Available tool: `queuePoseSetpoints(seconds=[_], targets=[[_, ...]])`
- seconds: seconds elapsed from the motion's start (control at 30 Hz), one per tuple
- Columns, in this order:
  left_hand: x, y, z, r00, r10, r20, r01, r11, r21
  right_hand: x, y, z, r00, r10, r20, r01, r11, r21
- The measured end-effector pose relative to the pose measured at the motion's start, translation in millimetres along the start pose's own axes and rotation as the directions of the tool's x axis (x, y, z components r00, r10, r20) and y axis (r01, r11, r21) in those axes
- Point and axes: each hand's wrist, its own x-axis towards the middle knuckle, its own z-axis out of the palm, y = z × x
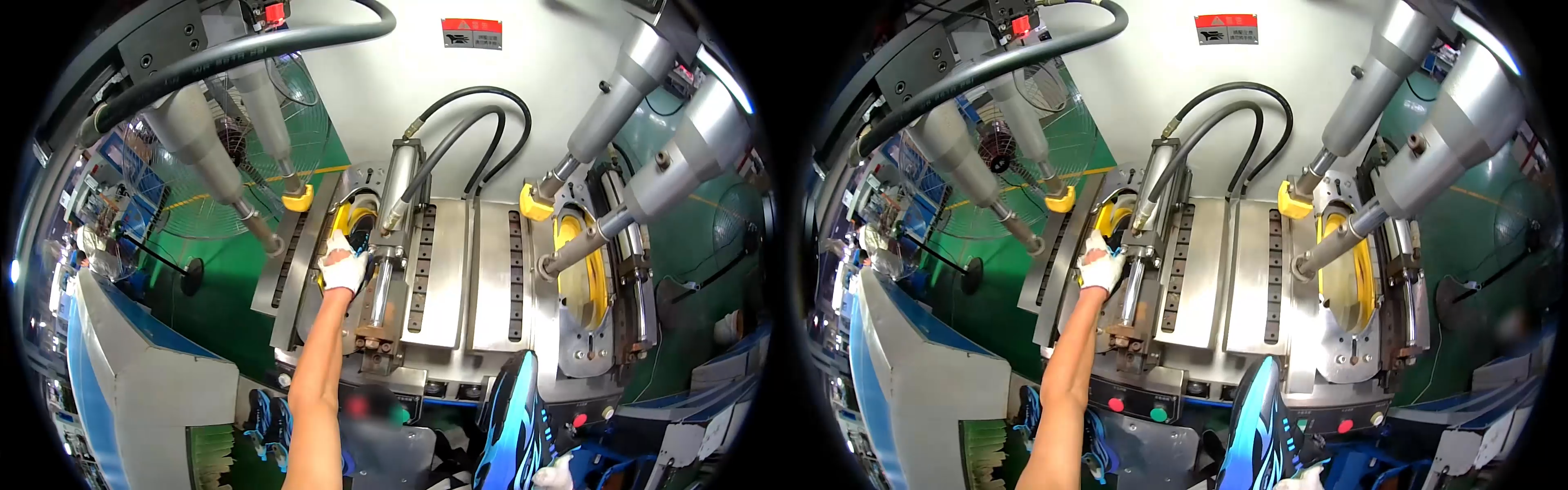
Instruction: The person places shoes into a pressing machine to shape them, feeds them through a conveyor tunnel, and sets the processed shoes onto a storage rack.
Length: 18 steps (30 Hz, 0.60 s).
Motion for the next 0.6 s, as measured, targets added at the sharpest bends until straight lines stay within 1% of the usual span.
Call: queuePoseSetpoints(seconds=[0.07,0.13,0.17,0.2,0.3,0.33,0.4,0.47,0.5,0.53,0.57,0.6], targets=[[17.9,10.6,-24.6,0.99,0.014,0.137,-0.012,1.0,-0.012,-1.8,-1.9,2.1,0.999,-0.01,-0.032,0.009,1.0,-0.029],[31.4,8.0,-54.9,0.977,-0.016,0.211,0.017,1.0,-0.004,1.8,0.2,9.3,1.0,-0.008,-0.03,0.007,0.999,-0.051],[29.8,7.3,-76.4,0.984,-0.011,0.176,0.026,0.996,-0.083,5.5,1.5,14.6,1.0,-0.011,-0.017,0.01,0.998,-0.061],[21.7,6.4,-97.0,0.986,-0.064,0.157,0.085,0.988,-0.129,10.0,2.4,21.1,1.0,-0.014,-0.003,0.014,0.997,-0.073],[-37.1,-2.0,-175.0,0.997,-0.006,-0.076,-0.014,0.965,-0.263,29.0,2.1,52.0,0.995,-0.044,0.088,0.053,0.993,-0.104],[-66.6,-8.2,-198.7,0.989,0.003,-0.147,-0.047,0.954,-0.296,39.7,6.5,44.6,0.993,-0.022,0.117,0.04,0.987,-0.155],[-135.2,-19.7,-242.3,0.975,-0.062,-0.213,-0.046,0.883,-0.467,70.0,19.1,52.8,0.985,0.158,0.075,-0.14,0.971,-0.195],[-211.0,-38.3,-274.9,0.965,-0.192,-0.177,0.069,0.841,-0.537,84.0,6.7,164.1,0.96,-0.019,0.281,0.055,0.991,-0.119],[-251.2,-58.4,-277.2,0.957,-0.236,-0.167,0.114,0.84,-0.531,122.0,23.7,176.6,0.954,-0.025,0.298,0.079,0.982,-0.17],[-292.3,-76.5,-278.0,0.947,-0.282,-0.152,0.164,0.834,-0.526,139.8,18.9,217.9,0.945,-0.002,0.326,0.079,0.972,-0.222],[-328.5,-85.0,-283.7,0.942,-0.313,-0.122,0.221,0.852,-0.475,167.5,20.9,250.4,0.899,0.002,0.437,0.126,0.956,-0.264],[-362.7,-90.4,-292.0,0.934,-0.344,-0.096,0.276,0.865,-0.419,198.1,26.7,278.4,0.877,-0.003,0.481,0.11,0.975,-0.194]])
